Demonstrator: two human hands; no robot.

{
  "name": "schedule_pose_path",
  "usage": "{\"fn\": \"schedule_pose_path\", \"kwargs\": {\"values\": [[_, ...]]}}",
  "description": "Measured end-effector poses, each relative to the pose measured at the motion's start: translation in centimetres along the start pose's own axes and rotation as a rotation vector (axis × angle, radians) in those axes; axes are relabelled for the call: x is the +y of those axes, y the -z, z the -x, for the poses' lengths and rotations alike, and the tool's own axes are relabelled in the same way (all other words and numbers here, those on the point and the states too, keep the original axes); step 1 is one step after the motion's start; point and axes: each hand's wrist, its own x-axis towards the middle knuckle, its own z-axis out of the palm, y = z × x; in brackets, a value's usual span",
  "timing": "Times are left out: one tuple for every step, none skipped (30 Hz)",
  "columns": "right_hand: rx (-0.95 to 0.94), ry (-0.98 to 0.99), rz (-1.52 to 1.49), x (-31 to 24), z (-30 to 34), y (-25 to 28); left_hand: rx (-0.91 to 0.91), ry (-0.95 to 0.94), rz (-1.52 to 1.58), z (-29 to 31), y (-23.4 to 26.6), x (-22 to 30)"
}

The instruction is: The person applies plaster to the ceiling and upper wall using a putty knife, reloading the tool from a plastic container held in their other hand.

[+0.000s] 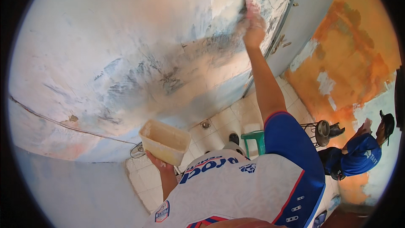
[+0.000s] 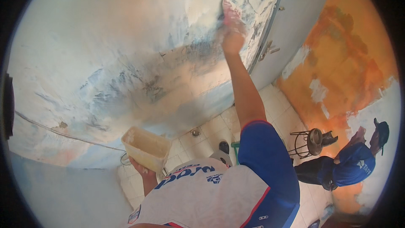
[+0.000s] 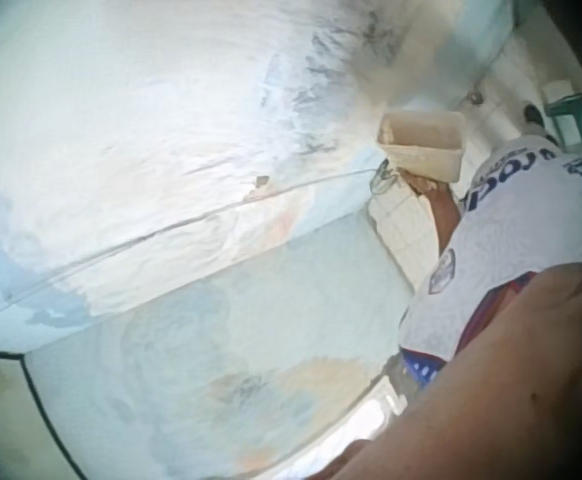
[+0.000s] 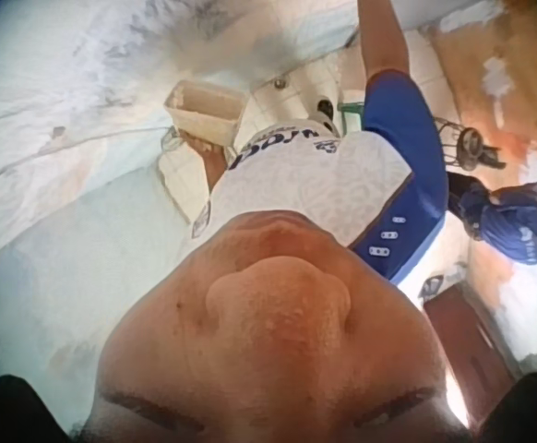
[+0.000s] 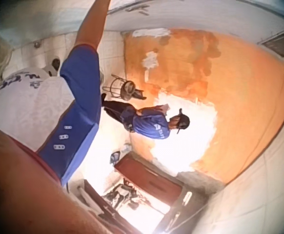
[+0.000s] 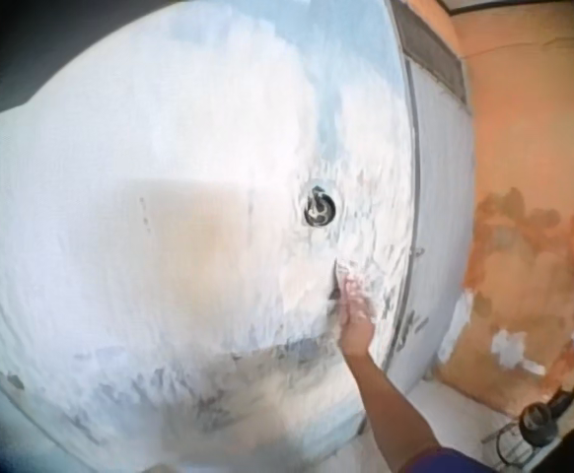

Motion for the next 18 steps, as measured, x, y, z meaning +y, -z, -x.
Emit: {"fn": "schedule_pose_path", "kwargs": {"values": [[-0.036, 0.033, -0.010, -0.6, 1.9, -1.4, 0.035, -0.006, -0.010, 0.2, -0.3, 0.1], [-0.072, 0.067, -0.024, -1.3, 3.9, -2.8, 0.014, -0.010, -0.013, 0.3, -0.3, 0.1], [-0.055, 0.206, 0.043, -3.0, 6.8, -3.3, -0.009, -0.012, -0.014, 0.2, -0.3, 0.1], [-0.073, 0.236, 0.025, -5.1, 9.3, -3.0, -0.026, -0.021, -0.012, 0.3, -0.1, 0.0], [-0.087, 0.264, 0.008, -6.8, 11.7, -2.2, -0.023, -0.019, -0.011, 0.1, 0.3, -0.2], [-0.182, 0.259, -0.027, -7.8, 14.0, -1.0, -0.018, -0.015, -0.011, -0.1, 1.0, -0.5], [-0.281, 0.248, -0.054, -8.1, 16.1, 0.5, -0.011, -0.003, -0.016, -0.2, 1.6, -0.7], [-0.323, 0.228, -0.083, -8.3, 17.4, 1.8, 0.006, -0.010, -0.029, 0.0, 2.1, -0.8], [-0.359, 0.209, -0.111, -8.1, 17.9, 3.2, 0.016, -0.017, -0.041, -0.1, 2.3, -0.8], [-0.387, 0.195, -0.140, -7.8, 17.6, 4.0, 0.019, -0.030, -0.050, -0.5, 2.3, -0.8], [-0.345, 0.160, -0.310, -8.0, 14.5, 5.8, -0.005, -0.037, -0.017, -0.7, 2.0, -0.7], [-0.295, 0.077, -0.204, -5.2, 13.3, 4.5, -0.042, -0.028, 0.015, -1.1, 0.9, -0.8], [-0.116, 0.139, -0.222, -4.7, 9.0, 4.7, -0.054, -0.030, 0.046, -0.7, 0.6, -0.7], [-0.186, -0.044, -0.063, -3.2, 5.6, 4.6, -0.037, -0.022, 0.033, -0.5, 0.3, -0.6], [-0.064, 0.012, -0.039, -2.7, 1.2, 4.5, -0.019, -0.018, 0.021, -0.3, 0.1, -0.4], [0.091, 0.123, -0.006, -1.5, -2.6, 3.8, -0.008, -0.007, 0.007, -0.4, -0.4, -0.4], [0.244, 0.233, 0.025, -0.6, -5.0, 2.9, -0.003, -0.007, -0.008, -0.5, -0.7, -0.4], [0.155, 0.205, 0.071, 0.0, -4.7, 1.6, 0.005, -0.011, -0.027, -0.6, -0.9, -0.4]]}}
